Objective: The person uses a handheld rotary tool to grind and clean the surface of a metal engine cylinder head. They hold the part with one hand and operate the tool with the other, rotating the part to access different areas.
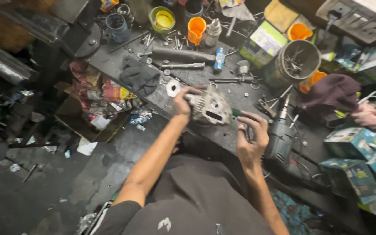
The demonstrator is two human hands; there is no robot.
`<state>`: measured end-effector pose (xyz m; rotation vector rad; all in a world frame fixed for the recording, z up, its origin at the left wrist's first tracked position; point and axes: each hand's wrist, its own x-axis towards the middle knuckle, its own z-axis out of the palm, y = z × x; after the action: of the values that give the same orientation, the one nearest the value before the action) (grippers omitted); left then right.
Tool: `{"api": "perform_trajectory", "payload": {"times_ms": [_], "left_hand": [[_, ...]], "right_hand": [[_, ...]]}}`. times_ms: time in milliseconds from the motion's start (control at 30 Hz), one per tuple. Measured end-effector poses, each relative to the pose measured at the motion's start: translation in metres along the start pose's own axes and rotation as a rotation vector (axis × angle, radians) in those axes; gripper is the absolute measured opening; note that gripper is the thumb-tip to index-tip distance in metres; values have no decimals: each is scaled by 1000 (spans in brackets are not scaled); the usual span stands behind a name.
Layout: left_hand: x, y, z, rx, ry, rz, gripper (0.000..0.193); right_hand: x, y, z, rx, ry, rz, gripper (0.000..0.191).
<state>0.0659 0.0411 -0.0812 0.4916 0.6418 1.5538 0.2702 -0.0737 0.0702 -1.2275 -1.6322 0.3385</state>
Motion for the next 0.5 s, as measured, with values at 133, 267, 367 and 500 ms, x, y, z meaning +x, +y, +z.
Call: {"api": "perform_trajectory", "payload": {"times_ms": [133,267,367,500], "left_hand": [[-1,104,15,237,-4,210,45],[-30,220,57,492,-163,650,27],[-56,267,83,963,-210,812,24],[-50,251,83,1337,-122,893,20]], "right_hand": [[3,0,2,115,-20,34,23],[-1,0,9,106,-147,-4,25],[-11,-1,17,136,-297,46,26],[-22,3,25,147,-437,77,27]]}}
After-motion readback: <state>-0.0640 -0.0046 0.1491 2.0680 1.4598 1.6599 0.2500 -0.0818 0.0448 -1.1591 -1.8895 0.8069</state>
